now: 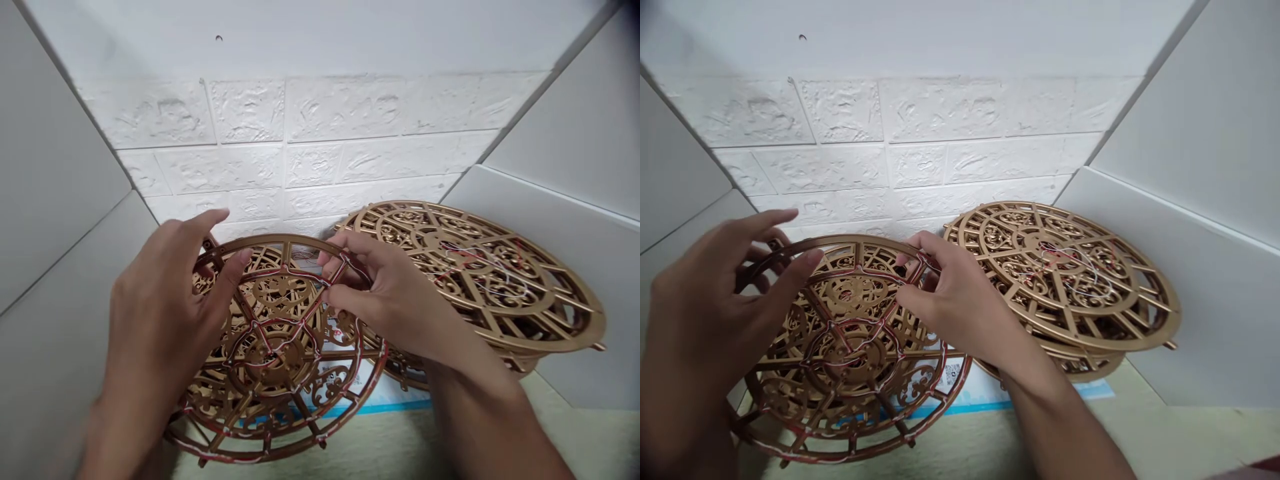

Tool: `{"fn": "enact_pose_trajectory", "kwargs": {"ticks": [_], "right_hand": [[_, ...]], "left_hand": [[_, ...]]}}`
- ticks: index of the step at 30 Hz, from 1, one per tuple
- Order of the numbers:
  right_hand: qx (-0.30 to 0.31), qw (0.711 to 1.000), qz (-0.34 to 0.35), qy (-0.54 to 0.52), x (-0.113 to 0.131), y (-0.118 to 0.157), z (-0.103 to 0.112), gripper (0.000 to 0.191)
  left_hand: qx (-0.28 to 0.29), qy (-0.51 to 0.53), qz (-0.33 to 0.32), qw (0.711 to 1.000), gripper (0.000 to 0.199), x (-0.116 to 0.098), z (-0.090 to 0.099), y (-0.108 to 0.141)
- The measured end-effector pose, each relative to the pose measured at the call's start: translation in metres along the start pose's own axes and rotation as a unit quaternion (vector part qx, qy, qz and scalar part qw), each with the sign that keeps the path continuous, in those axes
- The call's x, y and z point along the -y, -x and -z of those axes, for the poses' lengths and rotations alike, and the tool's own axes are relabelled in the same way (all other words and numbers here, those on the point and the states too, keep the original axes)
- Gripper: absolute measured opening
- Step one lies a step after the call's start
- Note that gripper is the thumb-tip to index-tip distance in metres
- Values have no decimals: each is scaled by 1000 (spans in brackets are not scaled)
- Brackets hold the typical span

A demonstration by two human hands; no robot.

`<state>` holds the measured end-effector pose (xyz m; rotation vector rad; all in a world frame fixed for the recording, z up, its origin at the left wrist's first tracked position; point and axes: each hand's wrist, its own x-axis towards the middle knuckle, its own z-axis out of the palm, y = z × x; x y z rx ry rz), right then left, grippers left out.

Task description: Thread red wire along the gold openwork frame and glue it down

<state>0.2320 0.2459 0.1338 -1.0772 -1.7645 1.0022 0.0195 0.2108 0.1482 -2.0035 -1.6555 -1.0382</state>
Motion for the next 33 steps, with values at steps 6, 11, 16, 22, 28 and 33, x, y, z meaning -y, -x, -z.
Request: {"fn": "enact_pose_trajectory", "kwargs": {"ticks": [6, 11, 16, 22, 28, 33], "right_hand": [[-46, 997, -25, -50, -1, 1, 3, 18], [-55, 991, -33, -117, 1, 2, 8, 21], [-53, 991, -11, -123, 2, 2, 10, 21], [-52, 990, 2, -128, 3, 2, 9, 27], [-56, 992, 4, -113, 6, 2, 8, 28], [-55, 993, -4, -102, 7, 1, 7, 28]], "left_hand": [[45, 7, -207, 977, 23, -9, 5, 8], [149, 10, -232, 961, 27, -22, 5, 20], [160, 6, -230, 960, 35, -24, 3, 23], [164, 6, -247, 955, 48, -24, 4, 26], [188, -1, -258, 948, 54, -22, 4, 28], [179, -11, -270, 946, 55, -23, 5, 30]]}}
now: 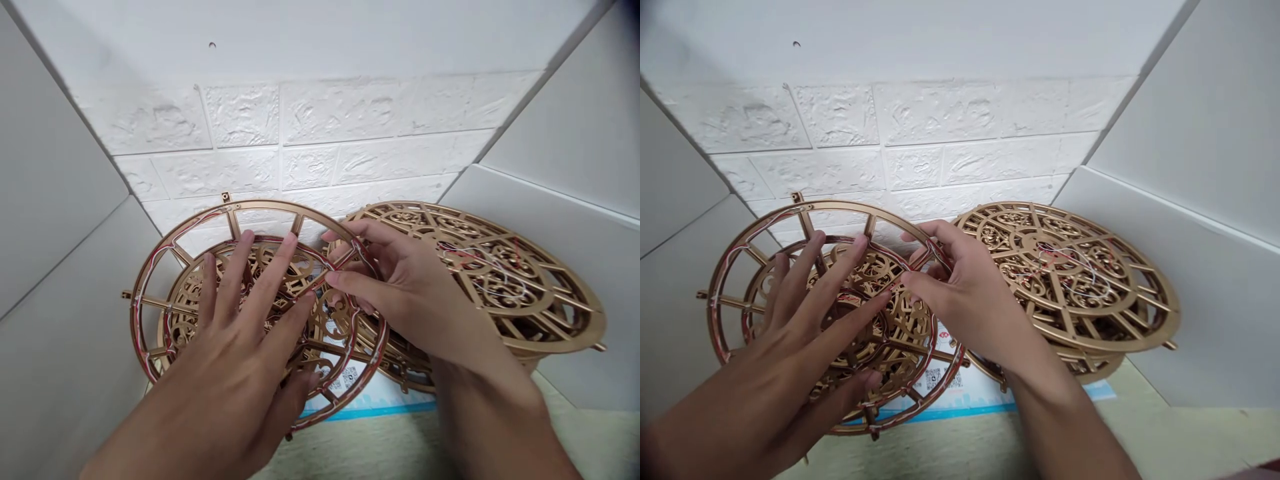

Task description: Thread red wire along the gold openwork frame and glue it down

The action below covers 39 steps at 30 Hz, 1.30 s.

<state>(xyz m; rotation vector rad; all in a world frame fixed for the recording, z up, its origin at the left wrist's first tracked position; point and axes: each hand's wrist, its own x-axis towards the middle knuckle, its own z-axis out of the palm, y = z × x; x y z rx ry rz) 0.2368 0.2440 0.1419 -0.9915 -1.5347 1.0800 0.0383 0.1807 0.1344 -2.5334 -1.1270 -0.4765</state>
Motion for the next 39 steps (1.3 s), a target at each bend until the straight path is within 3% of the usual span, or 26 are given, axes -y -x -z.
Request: {"fn": "enact_pose_trajectory", "kwargs": {"ticks": [10, 16, 39], "right_hand": [[-15, 999, -25, 26, -2, -2, -3, 27], [-29, 999, -5, 37, -2, -3, -6, 24], [-46, 996, -12, 81, -5, -5, -10, 20]], "left_hand": [[-3, -32, -7, 999, 59, -11, -7, -4], [-15, -53, -9, 998, 61, -16, -9, -5], [-26, -30, 28, 999, 57, -25, -12, -5]]}}
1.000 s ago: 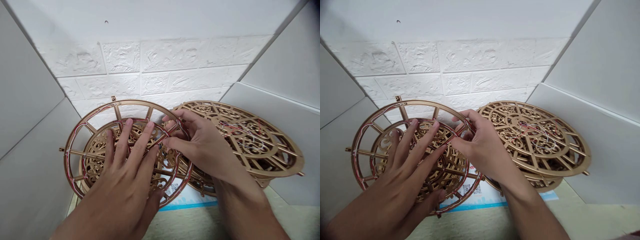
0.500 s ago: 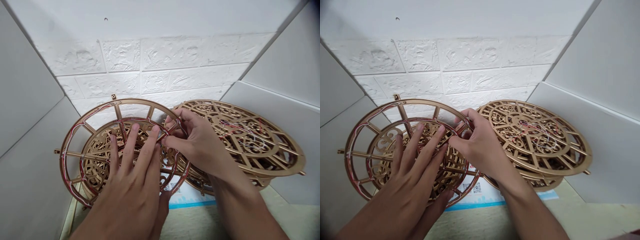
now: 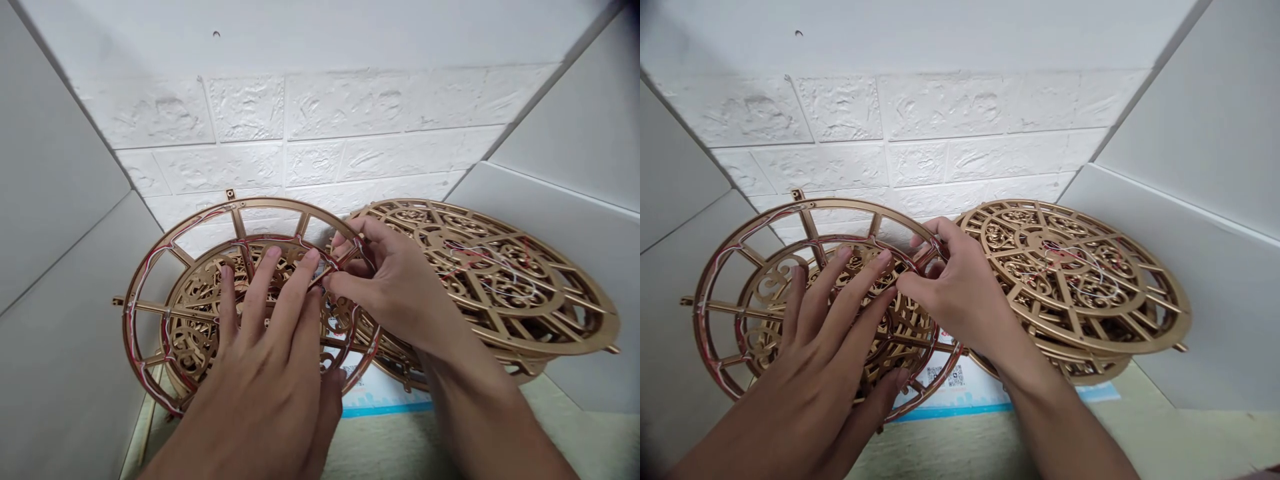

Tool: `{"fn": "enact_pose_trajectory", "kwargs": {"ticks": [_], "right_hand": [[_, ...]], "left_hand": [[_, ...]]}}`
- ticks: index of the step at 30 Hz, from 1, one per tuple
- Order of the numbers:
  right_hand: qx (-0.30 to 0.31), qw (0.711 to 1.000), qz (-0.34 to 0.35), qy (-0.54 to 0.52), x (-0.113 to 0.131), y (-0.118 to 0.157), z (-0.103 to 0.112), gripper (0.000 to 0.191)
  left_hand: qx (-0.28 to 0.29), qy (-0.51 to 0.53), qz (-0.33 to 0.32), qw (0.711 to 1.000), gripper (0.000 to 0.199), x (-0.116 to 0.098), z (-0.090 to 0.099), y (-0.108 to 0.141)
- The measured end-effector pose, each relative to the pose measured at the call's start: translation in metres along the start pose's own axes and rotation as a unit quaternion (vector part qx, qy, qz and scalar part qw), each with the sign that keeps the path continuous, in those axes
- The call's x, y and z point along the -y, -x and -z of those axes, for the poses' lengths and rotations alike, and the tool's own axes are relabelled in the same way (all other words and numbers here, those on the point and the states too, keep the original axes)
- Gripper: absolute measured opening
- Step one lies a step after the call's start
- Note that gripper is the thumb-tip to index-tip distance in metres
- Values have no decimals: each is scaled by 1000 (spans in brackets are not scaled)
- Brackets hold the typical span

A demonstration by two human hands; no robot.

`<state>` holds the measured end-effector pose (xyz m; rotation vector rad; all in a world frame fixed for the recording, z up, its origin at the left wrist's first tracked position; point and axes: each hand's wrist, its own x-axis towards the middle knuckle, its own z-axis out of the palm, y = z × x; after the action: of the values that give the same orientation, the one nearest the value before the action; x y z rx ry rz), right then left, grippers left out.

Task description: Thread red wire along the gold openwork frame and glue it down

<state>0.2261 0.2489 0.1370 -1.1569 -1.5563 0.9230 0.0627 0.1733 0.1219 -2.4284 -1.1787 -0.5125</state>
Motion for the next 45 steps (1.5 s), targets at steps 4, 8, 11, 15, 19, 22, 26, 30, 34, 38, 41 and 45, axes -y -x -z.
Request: {"fn": "enact_pose_trajectory", "kwargs": {"ticks": [4, 8, 11, 15, 19, 22, 26, 30, 34, 38, 41, 45], "right_hand": [[7, 1000, -1, -1, 0, -1, 0, 20], [8, 1000, -4, -7, -1, -1, 0, 22], [4, 1000, -2, -7, -3, -1, -1, 23], [-7, 1000, 3, -8, -3, -1, -2, 21], [-12, 1000, 2, 2, -3, -2, -3, 19], [-16, 1000, 0, 5, -2, -2, -3, 19], [-16, 1000, -1, -1, -3, -2, -3, 19], [-21, 1000, 6, -6, -5, -2, -2, 19], [-17, 1000, 13, -16, -6, -3, 0, 20], [-15, 1000, 8, -20, -6, -2, 1, 21], [-15, 1000, 0, -22, -6, -3, 1, 24], [-9, 1000, 0, -18, -6, -3, 1, 24]], "left_hand": [[4, 9, 10, 1000, 54, -1, 0, -1], [-3, 25, 18, 1000, 52, 0, -1, -3], [-7, 27, 17, 999, 52, 1, -1, -4], [8, 22, 11, 1000, 53, 3, 1, -3], [16, 23, -1, 1000, 52, 5, 2, -3], [9, 41, 6, 999, 47, 5, 3, -3], [2, 46, 13, 999, 46, 5, 3, -2], [14, 40, -11, 999, 48, 9, 4, -3], [25, 63, -20, 998, 43, 17, 7, -3], [21, 82, -14, 996, 40, 21, 10, 1], [-2, 98, -10, 995, 36, 23, 15, 0], [-39, 146, 7, 988, 27, 22, 23, -9]]}}
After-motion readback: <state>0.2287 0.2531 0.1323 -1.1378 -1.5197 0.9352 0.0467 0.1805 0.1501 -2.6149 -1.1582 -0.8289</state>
